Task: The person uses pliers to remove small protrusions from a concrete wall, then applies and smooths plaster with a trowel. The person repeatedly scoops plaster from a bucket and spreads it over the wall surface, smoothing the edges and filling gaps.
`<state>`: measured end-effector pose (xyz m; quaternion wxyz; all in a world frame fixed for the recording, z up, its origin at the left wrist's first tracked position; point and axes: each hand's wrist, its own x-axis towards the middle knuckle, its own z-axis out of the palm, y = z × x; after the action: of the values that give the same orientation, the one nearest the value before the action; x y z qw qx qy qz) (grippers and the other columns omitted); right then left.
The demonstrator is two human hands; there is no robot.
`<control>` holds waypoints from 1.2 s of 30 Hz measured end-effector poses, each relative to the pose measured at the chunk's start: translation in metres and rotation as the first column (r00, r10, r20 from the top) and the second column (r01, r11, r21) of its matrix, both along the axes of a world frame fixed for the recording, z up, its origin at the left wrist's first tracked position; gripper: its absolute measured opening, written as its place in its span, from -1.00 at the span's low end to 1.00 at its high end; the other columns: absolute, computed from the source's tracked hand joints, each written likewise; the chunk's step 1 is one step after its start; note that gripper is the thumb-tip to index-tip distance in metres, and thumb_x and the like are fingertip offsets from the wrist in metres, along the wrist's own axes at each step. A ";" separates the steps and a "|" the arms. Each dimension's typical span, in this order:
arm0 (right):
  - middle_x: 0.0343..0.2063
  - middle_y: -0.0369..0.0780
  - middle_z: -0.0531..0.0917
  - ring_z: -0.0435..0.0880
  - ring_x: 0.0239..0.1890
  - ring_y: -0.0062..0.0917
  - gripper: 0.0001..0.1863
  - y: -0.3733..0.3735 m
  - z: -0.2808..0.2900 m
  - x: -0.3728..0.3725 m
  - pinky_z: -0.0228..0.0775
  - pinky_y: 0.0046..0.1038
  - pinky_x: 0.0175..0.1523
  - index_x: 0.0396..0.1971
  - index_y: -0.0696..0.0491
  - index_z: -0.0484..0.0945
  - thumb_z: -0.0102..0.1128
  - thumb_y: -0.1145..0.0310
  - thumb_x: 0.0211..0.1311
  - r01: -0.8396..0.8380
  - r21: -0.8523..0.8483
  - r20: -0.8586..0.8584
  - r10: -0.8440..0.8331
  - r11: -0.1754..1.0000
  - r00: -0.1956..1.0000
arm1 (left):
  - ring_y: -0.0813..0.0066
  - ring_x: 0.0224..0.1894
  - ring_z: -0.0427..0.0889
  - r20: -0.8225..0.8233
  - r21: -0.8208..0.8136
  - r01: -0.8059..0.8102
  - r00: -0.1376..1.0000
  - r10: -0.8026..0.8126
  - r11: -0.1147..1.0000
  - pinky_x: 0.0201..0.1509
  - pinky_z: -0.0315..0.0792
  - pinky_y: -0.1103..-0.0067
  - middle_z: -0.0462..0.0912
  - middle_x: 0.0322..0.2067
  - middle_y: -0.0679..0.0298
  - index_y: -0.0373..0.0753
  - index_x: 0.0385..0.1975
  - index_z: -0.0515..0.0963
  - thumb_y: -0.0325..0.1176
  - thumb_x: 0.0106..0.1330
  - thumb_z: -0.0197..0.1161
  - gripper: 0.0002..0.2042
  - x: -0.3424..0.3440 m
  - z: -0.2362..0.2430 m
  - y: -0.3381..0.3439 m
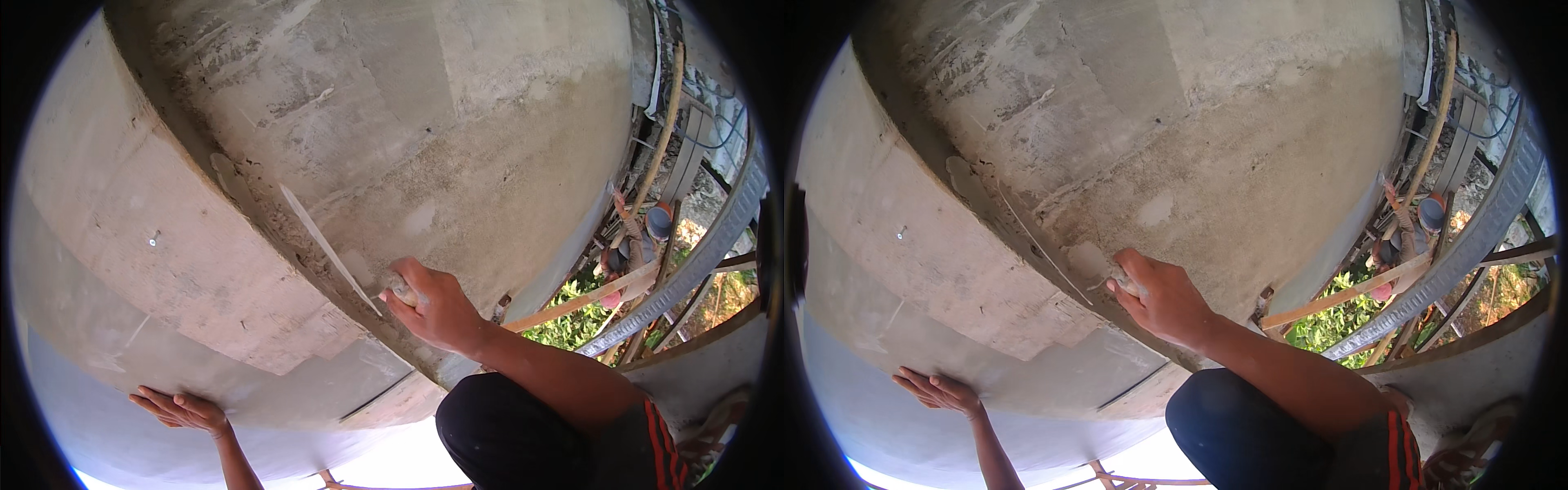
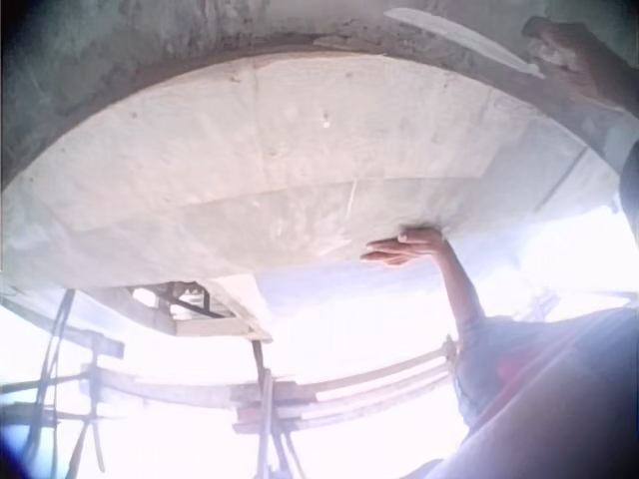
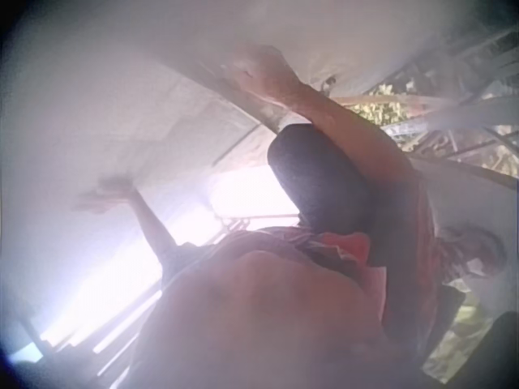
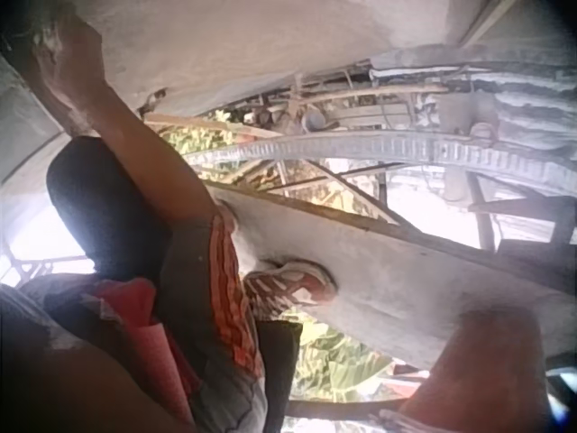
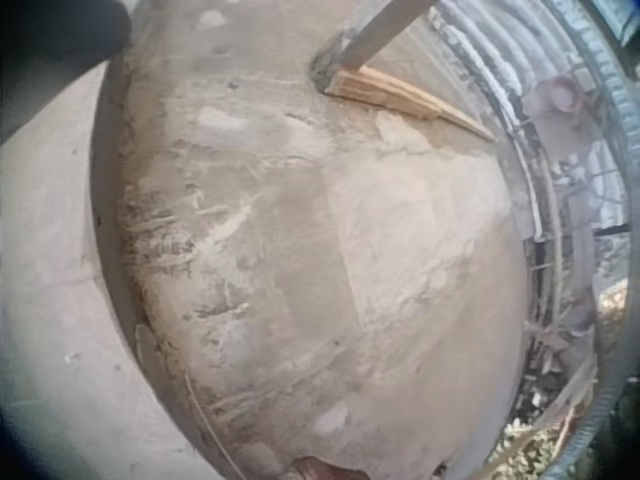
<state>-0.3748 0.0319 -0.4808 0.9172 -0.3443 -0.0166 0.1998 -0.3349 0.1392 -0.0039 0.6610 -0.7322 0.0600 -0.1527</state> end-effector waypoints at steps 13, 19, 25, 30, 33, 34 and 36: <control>-0.38 0.02 0.69 0.80 -0.28 0.00 -0.63 0.012 0.004 0.043 0.62 -0.06 -0.27 0.07 0.12 0.37 0.36 0.43 0.45 -0.114 -0.038 0.161 0.119 0.993 0.980 | 0.02 0.71 0.08 -0.022 0.009 0.008 1.000 -0.008 1.000 0.63 0.00 0.09 -0.01 0.73 0.02 -0.12 0.70 0.16 0.28 0.72 -0.49 -0.21 -0.001 -0.002 0.001; -0.50 -0.04 0.61 0.74 -0.45 -0.09 -0.65 0.013 -0.014 -0.024 0.52 -0.17 -0.37 0.08 0.13 0.47 0.40 0.33 0.49 0.018 -0.072 0.126 -0.008 0.997 0.992 | 0.06 0.72 0.09 -0.023 0.005 0.022 0.999 -0.022 1.000 0.63 0.00 0.10 -0.01 0.73 0.03 -0.12 0.70 0.16 0.28 0.72 -0.49 -0.22 0.000 -0.003 0.002; -0.45 0.00 0.64 0.76 -0.39 -0.07 -0.64 -0.012 0.005 0.062 0.55 -0.17 -0.34 0.08 0.15 0.45 0.39 0.32 0.50 -0.022 -0.071 0.135 0.032 0.997 0.990 | 0.09 0.72 0.09 -0.031 0.012 0.037 0.999 -0.036 0.999 0.63 0.01 0.11 -0.01 0.73 0.07 -0.10 0.70 0.17 0.27 0.73 -0.49 -0.24 0.001 -0.004 0.003; -0.47 0.02 0.63 0.73 -0.45 -0.04 -0.66 -0.008 -0.010 -0.026 0.49 -0.14 -0.37 0.06 0.14 0.42 0.35 0.30 0.54 -0.187 -0.127 0.222 0.212 0.974 0.952 | 0.11 0.72 0.09 -0.014 0.004 0.027 1.000 -0.027 1.000 0.64 0.01 0.12 0.01 0.73 0.08 -0.10 0.70 0.19 0.27 0.73 -0.49 -0.23 0.002 -0.007 0.005; -0.46 0.04 0.63 0.73 -0.43 0.00 -0.68 -0.007 -0.017 -0.007 0.48 -0.09 -0.34 0.04 0.15 0.42 0.32 0.29 0.56 0.012 -0.083 0.126 -0.001 0.996 0.992 | 0.11 0.72 0.09 -0.009 0.015 0.029 1.000 -0.029 0.999 0.64 0.01 0.12 0.02 0.73 0.08 -0.10 0.69 0.20 0.27 0.72 -0.50 -0.23 -0.002 -0.002 0.007; -0.45 0.04 0.64 0.74 -0.42 0.01 -0.67 -0.009 -0.018 0.015 0.49 -0.09 -0.33 0.04 0.15 0.42 0.32 0.29 0.55 -0.034 -0.072 0.118 0.042 0.997 0.992 | 0.11 0.72 0.10 -0.017 0.021 0.041 0.999 -0.040 0.999 0.64 0.01 0.12 0.02 0.73 0.08 -0.10 0.69 0.20 0.28 0.72 -0.50 -0.23 -0.001 0.002 0.008; -0.44 0.05 0.65 0.75 -0.40 0.03 -0.67 -0.011 -0.013 0.062 0.50 -0.09 -0.32 0.05 0.16 0.42 0.33 0.30 0.55 -0.123 -0.053 0.104 0.128 0.991 0.986 | 0.10 0.72 0.11 -0.029 0.021 0.054 0.998 -0.054 0.998 0.64 0.01 0.11 0.03 0.72 0.07 -0.09 0.69 0.20 0.28 0.72 -0.51 -0.23 0.001 0.003 0.008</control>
<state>-0.3129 0.0204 -0.4942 0.8922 -0.3742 -0.0827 0.2390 -0.3334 0.1476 -0.0005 0.6636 -0.7252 0.0909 -0.1593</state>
